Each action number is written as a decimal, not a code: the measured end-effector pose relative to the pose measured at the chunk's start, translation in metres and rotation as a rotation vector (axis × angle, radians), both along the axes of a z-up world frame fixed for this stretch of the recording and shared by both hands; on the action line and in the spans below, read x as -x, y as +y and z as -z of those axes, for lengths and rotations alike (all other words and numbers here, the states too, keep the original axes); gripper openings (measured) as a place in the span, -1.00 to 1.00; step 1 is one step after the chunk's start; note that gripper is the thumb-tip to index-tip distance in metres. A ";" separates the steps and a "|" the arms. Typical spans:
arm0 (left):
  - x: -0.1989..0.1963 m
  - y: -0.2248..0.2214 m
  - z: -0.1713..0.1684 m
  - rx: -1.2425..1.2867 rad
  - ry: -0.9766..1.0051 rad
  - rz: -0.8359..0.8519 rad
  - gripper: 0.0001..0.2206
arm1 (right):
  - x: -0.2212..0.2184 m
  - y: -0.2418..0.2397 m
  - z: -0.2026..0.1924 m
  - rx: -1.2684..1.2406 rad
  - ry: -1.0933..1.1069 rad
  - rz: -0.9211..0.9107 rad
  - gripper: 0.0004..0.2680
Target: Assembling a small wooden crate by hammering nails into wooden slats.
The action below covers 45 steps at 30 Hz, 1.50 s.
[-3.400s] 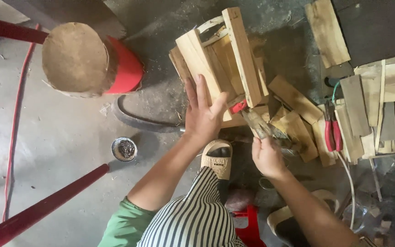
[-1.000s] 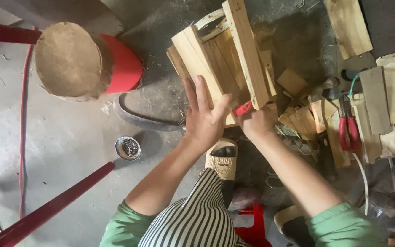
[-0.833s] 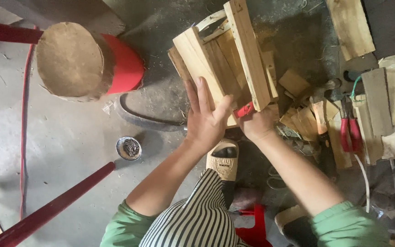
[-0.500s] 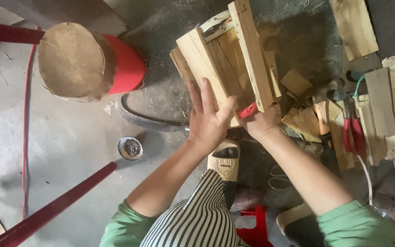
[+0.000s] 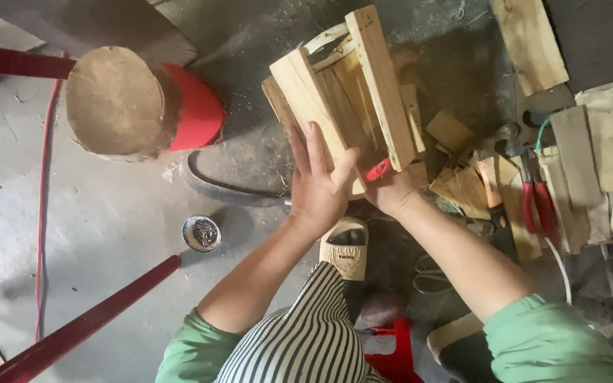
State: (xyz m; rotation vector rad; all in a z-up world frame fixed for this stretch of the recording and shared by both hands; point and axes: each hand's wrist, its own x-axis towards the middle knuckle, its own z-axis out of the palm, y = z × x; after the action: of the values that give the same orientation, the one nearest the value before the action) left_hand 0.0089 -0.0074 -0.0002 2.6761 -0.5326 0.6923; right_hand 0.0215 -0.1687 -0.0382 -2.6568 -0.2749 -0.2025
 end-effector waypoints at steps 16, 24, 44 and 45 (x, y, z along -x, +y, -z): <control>0.009 0.034 0.023 0.035 0.404 0.068 0.13 | 0.064 -0.082 0.023 0.023 -0.042 0.168 -0.90; 0.014 0.037 0.020 -0.022 0.299 0.108 0.15 | 0.010 -0.048 -0.088 -0.086 0.024 -0.004 -0.27; 0.061 0.011 -0.029 0.966 1.077 -0.458 -0.21 | 0.009 -0.047 -0.140 0.015 0.559 -0.001 -0.37; 0.058 0.013 -0.022 0.966 1.073 -0.457 -0.21 | 0.011 -0.046 -0.139 0.014 0.555 -0.003 -0.37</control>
State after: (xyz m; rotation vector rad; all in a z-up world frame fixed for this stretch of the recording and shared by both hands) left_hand -0.0496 0.0055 0.0215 1.8015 0.5734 -0.3860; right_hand 0.0107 -0.2148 0.1013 -2.5980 -0.0961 0.5330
